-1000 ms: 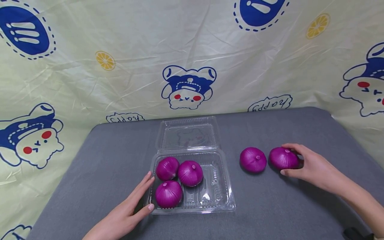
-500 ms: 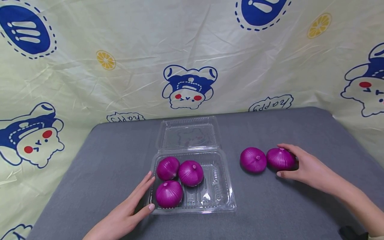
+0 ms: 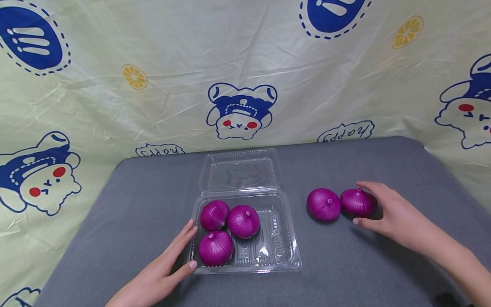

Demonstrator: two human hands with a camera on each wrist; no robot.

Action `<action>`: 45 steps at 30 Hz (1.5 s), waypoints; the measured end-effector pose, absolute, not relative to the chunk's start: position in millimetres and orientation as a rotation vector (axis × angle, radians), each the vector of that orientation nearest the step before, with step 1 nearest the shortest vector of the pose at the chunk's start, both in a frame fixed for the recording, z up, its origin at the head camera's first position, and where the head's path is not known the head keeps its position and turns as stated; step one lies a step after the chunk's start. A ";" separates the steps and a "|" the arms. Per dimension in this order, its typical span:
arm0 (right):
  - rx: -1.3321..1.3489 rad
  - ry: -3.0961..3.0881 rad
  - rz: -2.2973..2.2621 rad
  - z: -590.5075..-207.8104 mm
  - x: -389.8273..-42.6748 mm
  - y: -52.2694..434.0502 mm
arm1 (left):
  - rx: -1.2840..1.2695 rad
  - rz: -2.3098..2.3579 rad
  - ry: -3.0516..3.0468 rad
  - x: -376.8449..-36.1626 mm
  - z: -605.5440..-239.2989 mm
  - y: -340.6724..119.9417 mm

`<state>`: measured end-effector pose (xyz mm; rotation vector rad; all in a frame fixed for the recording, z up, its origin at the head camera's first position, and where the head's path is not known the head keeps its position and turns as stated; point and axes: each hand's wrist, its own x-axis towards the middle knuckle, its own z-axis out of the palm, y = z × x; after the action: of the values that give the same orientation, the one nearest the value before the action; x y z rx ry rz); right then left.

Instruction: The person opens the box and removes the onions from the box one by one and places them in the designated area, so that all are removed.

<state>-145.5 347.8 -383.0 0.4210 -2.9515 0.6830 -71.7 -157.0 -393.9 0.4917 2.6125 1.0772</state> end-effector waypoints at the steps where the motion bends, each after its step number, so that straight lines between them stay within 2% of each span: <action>1: 0.437 -2.923 0.679 -380.8 -143.0 344.1 | 0.475 1.075 2.600 -72.0 -393.7 -156.8; 17: 0.700 -2.660 0.581 -350.4 -113.5 278.2 | 0.439 1.064 2.567 -72.6 -392.4 -156.5; 29: 0.831 -2.701 0.647 -352.6 -107.2 233.5 | 0.495 1.075 2.622 -70.6 -393.3 -157.1; 45: 1.107 -2.707 0.775 -362.7 -115.5 185.6 | 0.358 1.053 2.519 -75.7 -392.3 -155.2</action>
<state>-115.5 185.6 -362.7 1.1072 -2.7066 0.7746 -75.7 -155.2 -392.3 0.3585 2.5190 1.0531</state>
